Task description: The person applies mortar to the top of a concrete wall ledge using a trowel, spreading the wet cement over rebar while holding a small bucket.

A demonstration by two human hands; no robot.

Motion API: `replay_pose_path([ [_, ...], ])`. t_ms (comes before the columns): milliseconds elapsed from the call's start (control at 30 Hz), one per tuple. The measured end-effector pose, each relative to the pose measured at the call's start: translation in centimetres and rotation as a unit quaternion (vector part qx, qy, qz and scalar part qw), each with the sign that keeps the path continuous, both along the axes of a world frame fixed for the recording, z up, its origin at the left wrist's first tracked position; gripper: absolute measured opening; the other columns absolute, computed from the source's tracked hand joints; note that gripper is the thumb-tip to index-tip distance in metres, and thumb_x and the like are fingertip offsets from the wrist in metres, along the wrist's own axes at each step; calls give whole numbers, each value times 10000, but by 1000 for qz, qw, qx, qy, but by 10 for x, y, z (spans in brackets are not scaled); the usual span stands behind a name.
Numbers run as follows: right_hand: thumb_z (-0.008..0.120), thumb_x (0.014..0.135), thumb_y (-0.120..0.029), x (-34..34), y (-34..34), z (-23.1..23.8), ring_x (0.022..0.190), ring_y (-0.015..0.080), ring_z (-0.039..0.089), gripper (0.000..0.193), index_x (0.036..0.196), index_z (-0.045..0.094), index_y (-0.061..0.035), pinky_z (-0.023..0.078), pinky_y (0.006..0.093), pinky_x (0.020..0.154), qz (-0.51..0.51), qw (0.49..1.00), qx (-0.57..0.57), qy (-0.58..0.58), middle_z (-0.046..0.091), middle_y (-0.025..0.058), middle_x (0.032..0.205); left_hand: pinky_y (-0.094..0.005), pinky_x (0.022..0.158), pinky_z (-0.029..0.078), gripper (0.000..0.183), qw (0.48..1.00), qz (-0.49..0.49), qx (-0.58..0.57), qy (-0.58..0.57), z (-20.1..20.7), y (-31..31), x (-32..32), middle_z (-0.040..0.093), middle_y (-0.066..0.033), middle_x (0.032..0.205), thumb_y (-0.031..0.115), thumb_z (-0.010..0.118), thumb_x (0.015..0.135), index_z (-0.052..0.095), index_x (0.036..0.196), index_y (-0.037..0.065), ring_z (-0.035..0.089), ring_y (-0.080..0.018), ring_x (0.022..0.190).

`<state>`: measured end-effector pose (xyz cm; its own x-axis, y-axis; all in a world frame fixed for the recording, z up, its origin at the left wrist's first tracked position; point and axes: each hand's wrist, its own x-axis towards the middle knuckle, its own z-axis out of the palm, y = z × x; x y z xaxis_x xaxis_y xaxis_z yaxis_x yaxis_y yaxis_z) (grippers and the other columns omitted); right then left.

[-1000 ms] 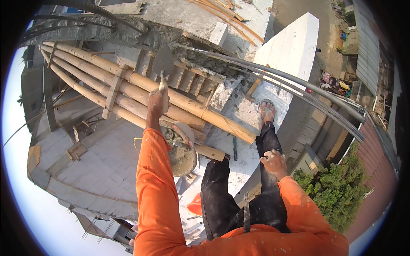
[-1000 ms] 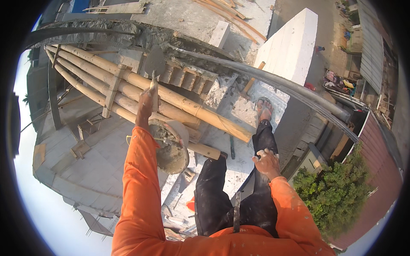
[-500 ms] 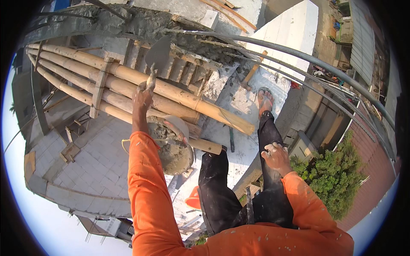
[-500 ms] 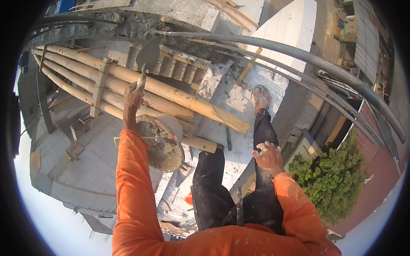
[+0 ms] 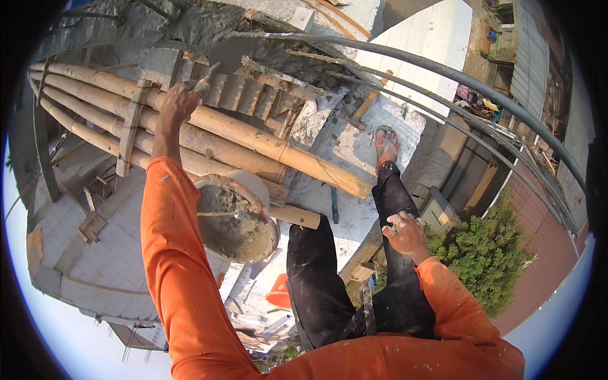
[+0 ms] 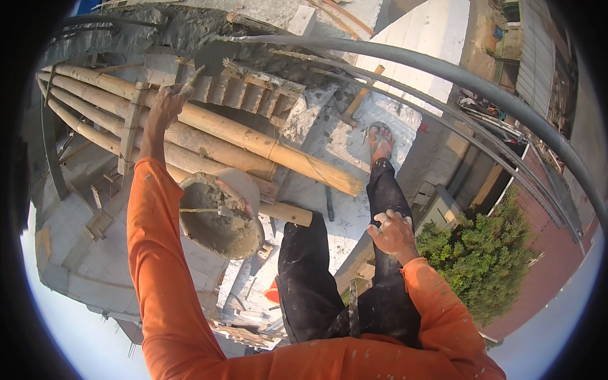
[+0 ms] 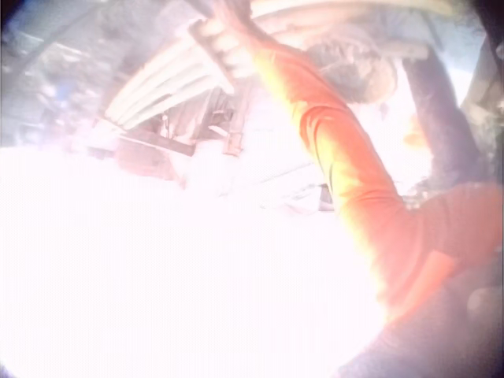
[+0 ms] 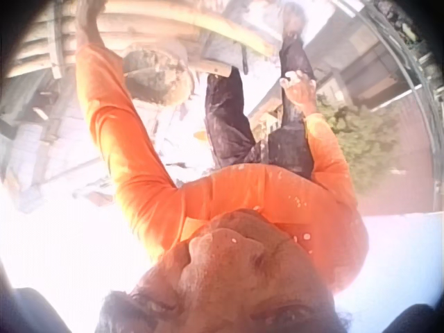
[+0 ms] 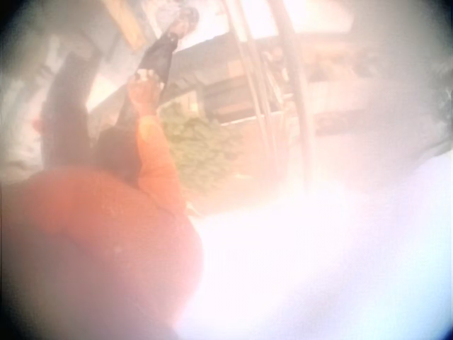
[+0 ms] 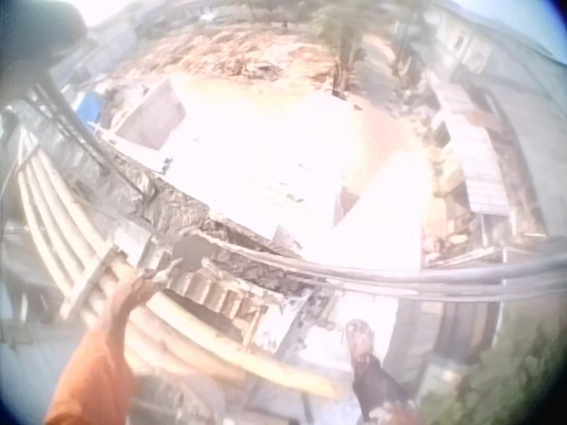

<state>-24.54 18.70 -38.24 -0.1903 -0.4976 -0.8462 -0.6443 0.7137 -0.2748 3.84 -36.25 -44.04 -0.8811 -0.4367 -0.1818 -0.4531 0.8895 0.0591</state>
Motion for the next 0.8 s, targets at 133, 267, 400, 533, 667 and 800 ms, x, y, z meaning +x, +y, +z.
replay_pose_path([
  [133,557,831,-414,3,0,2,1109,294,503,398,1063,633,-100,321,472,973,0,1000,8,11,575,109,1077,-345,523,447,477,889,394,229,-45,22,34,-10,496,-78,581,465,471,885,529,780,4,528,-175,509],
  [267,554,831,-411,0,-4,1,1134,288,492,411,1083,628,-94,318,465,982,6,1000,31,-2,571,109,1103,-349,560,458,408,796,542,244,-114,91,61,-22,560,-110,641,403,512,871,590,864,3,583,-215,593],
  [400,556,836,-410,-1,-7,0,1146,281,487,419,1094,622,-86,309,456,1000,6,999,32,-5,564,108,1123,-391,650,487,362,895,412,108,-131,108,67,30,642,-166,762,392,567,840,646,988,71,639,-310,753],
  [533,564,839,-411,-6,-7,4,1146,280,489,419,1093,620,-83,304,456,1012,-17,999,39,-8,561,110,1130,-446,748,482,366,904,404,11,-139,144,74,-13,658,-193,932,396,601,809,647,1064,137,620,-369,900],
  [667,578,837,-402,-12,-7,11,1143,280,492,408,1087,622,-82,313,463,1002,-29,999,32,-5,564,109,1127,-435,841,467,440,921,362,-17,-141,195,68,-85,655,-170,1003,373,626,782,631,1145,125,614,-353,962],
  [800,587,832,-408,-14,7,4,1135,279,500,402,1075,624,-89,329,476,984,-40,999,6,16,568,101,1097,-423,816,483,351,963,215,-76,-145,204,54,-144,638,-116,1027,289,609,786,642,1102,141,618,-322,946],
])
